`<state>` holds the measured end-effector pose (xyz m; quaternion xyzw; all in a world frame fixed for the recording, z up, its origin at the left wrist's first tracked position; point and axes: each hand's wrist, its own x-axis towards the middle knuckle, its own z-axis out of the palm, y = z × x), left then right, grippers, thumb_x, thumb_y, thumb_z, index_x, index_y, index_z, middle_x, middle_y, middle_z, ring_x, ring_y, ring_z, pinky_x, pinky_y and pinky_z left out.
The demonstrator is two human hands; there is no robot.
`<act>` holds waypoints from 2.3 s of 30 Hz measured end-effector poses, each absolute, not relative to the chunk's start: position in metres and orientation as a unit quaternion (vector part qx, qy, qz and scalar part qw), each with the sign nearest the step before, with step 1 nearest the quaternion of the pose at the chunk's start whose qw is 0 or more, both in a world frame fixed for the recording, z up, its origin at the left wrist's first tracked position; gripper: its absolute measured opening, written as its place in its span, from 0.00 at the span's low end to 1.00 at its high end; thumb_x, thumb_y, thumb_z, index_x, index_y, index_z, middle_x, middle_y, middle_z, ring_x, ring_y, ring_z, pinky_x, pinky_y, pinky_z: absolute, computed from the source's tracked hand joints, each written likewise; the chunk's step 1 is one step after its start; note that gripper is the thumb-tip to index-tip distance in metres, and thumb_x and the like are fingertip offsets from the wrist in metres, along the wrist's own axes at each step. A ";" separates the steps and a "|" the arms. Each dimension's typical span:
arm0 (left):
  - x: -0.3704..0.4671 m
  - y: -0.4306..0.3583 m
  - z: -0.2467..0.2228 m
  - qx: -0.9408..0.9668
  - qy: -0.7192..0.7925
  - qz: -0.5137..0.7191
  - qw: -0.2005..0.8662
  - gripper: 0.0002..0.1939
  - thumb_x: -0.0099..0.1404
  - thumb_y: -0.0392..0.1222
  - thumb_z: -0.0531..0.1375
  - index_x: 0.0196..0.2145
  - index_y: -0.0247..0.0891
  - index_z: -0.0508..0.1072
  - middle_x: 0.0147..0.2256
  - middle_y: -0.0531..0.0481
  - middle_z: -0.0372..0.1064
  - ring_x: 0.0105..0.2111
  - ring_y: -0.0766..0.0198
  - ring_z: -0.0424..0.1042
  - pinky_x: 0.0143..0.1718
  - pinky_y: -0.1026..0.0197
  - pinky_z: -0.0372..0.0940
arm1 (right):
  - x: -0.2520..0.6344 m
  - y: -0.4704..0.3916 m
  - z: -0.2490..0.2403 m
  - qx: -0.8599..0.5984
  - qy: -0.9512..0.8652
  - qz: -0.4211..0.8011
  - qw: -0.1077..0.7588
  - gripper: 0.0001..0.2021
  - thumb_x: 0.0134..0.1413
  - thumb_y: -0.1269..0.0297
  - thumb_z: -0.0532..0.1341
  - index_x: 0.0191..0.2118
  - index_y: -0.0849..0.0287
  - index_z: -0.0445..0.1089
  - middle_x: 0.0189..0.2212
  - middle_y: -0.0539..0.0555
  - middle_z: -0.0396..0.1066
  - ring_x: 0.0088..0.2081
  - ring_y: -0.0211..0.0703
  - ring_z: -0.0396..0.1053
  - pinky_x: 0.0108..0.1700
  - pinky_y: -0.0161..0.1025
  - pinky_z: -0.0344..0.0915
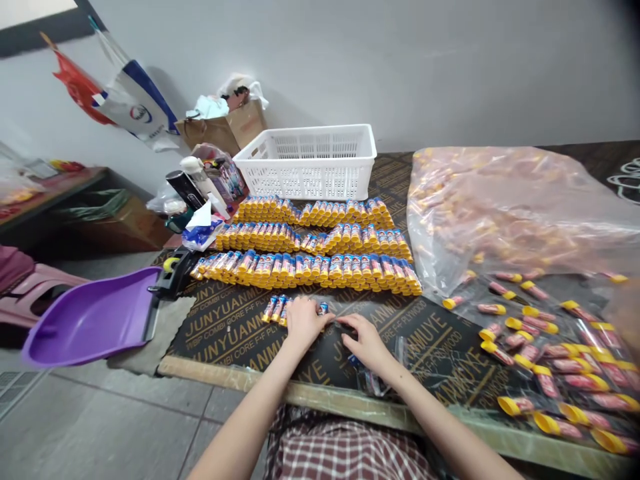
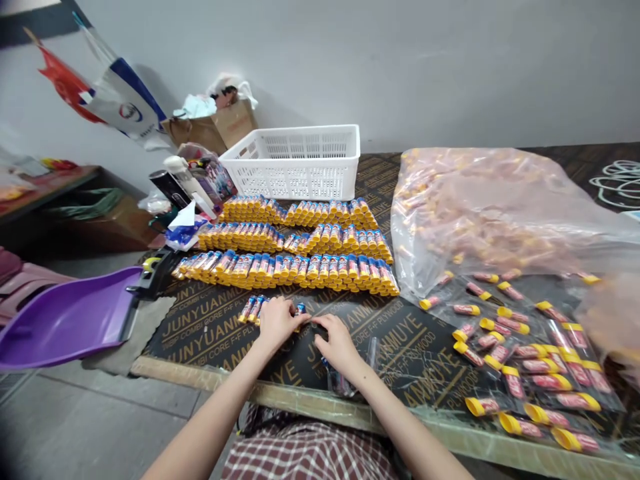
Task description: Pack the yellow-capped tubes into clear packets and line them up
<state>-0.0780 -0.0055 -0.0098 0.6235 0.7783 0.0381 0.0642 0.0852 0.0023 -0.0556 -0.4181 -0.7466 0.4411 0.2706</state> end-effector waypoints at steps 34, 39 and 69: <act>-0.076 -0.055 -0.040 0.732 0.674 0.082 -0.058 0.12 0.64 0.35 0.52 0.26 0.36 0.73 0.26 0.46 0.69 0.32 0.57 0.65 0.38 0.54 0.55 | 0.079 -0.009 -0.059 -0.381 -0.769 0.461 0.226 0.42 0.37 0.81 0.53 0.63 0.54 0.51 0.41 0.55 0.64 0.42 0.45 0.61 0.50 0.46 0.62; -0.075 -0.055 -0.038 0.724 0.682 0.090 -0.059 0.12 0.64 0.35 0.52 0.25 0.37 0.72 0.25 0.47 0.68 0.31 0.58 0.65 0.38 0.54 0.55 | 0.079 -0.010 -0.060 -0.382 -0.768 0.463 0.224 0.42 0.37 0.81 0.53 0.64 0.52 0.51 0.40 0.55 0.63 0.42 0.45 0.60 0.50 0.46 0.61; -0.178 -0.058 -0.034 0.679 0.728 0.096 0.000 0.24 0.66 0.49 0.49 0.59 0.45 0.60 0.62 0.42 0.52 0.62 0.50 0.50 0.56 0.45 0.55 | 0.027 -0.003 -0.047 -0.302 -0.853 0.389 0.170 0.39 0.37 0.77 0.54 0.61 0.57 0.55 0.52 0.61 0.61 0.52 0.53 0.57 0.53 0.53 0.56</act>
